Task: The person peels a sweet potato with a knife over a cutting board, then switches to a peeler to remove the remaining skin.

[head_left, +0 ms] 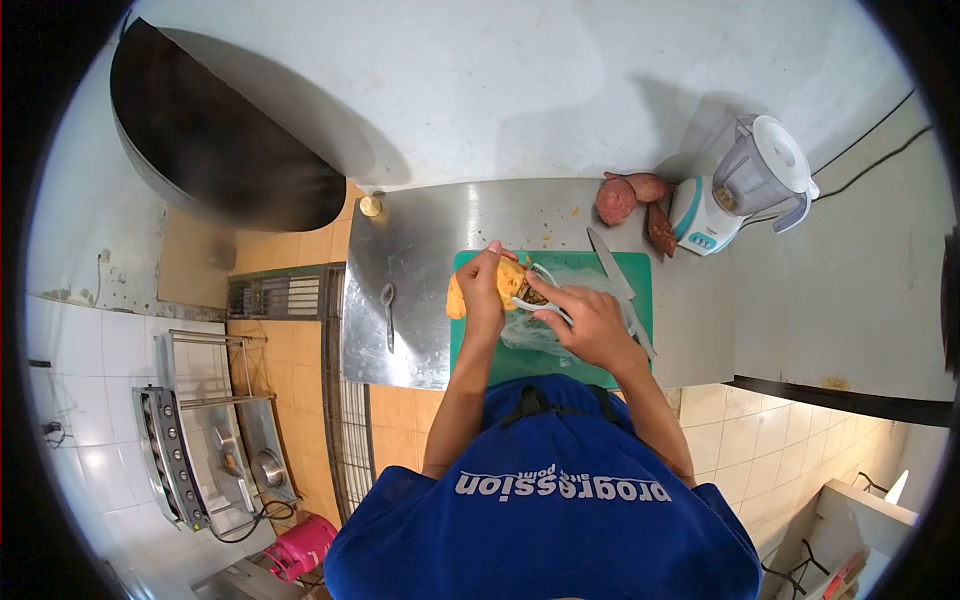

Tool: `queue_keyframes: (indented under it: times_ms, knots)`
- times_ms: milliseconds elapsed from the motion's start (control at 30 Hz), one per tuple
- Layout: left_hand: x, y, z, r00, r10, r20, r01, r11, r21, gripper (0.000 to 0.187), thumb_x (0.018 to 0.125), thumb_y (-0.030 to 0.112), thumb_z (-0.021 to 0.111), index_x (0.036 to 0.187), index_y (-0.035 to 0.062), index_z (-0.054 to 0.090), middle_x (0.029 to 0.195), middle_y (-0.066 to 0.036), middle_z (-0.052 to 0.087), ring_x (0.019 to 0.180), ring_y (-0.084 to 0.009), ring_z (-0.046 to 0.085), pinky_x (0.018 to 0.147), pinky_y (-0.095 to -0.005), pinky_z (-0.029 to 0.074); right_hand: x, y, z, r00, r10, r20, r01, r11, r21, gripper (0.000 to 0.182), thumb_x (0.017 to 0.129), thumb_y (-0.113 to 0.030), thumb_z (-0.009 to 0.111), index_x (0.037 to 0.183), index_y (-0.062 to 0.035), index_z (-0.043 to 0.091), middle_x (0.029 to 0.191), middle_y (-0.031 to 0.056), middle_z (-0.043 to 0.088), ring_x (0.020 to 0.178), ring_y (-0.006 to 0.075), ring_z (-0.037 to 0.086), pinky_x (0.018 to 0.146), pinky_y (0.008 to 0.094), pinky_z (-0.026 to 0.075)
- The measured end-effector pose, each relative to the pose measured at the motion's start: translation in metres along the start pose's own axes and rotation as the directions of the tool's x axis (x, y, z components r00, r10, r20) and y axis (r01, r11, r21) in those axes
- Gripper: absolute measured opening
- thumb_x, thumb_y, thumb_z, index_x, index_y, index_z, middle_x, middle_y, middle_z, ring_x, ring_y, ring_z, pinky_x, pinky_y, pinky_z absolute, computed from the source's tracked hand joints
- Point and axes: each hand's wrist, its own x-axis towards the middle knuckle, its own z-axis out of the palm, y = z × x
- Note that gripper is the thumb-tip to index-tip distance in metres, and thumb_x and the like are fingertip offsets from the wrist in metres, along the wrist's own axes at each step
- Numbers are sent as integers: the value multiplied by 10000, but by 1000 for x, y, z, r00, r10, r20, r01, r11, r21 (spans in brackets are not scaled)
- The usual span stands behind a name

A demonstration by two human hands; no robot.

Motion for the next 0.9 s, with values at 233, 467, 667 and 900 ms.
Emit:
queue_keyframes:
  times_ms: [233,467,667,900]
  knots:
    - [-5,-2,4,998,-55,10,55,998,-33,377,1002,304,657,817,-23,682,773,-100,677,690,-182,679,658,-319,547,-7,2,-6,996,38,78,-29,993,-115,533,943,-362,683,1461,-276,589,894,133,696,832,370,665,723,466,520]
    - [29,46,-14,996,-8,-93,-17,964,-265,392,999,394,621,876,23,627,789,-101,636,721,-272,696,669,-381,584,-41,43,-1,937,195,290,-93,939,-332,538,944,-374,688,1467,-322,574,990,120,737,858,367,689,717,465,539]
    - [9,31,-7,999,28,-33,-27,999,20,423,1015,338,621,829,-38,674,748,-128,671,620,-225,688,564,-325,551,-15,16,-9,998,53,-21,-53,998,15,530,964,-395,655,1471,-260,572,1002,133,736,887,378,693,738,480,533]
    - [6,13,-4,996,85,14,-86,986,141,418,1020,327,625,798,-24,676,765,-91,654,704,-199,681,736,-366,589,8,-15,-11,994,81,80,-82,997,14,495,967,-344,645,1451,-252,594,982,148,735,881,378,695,756,483,535]
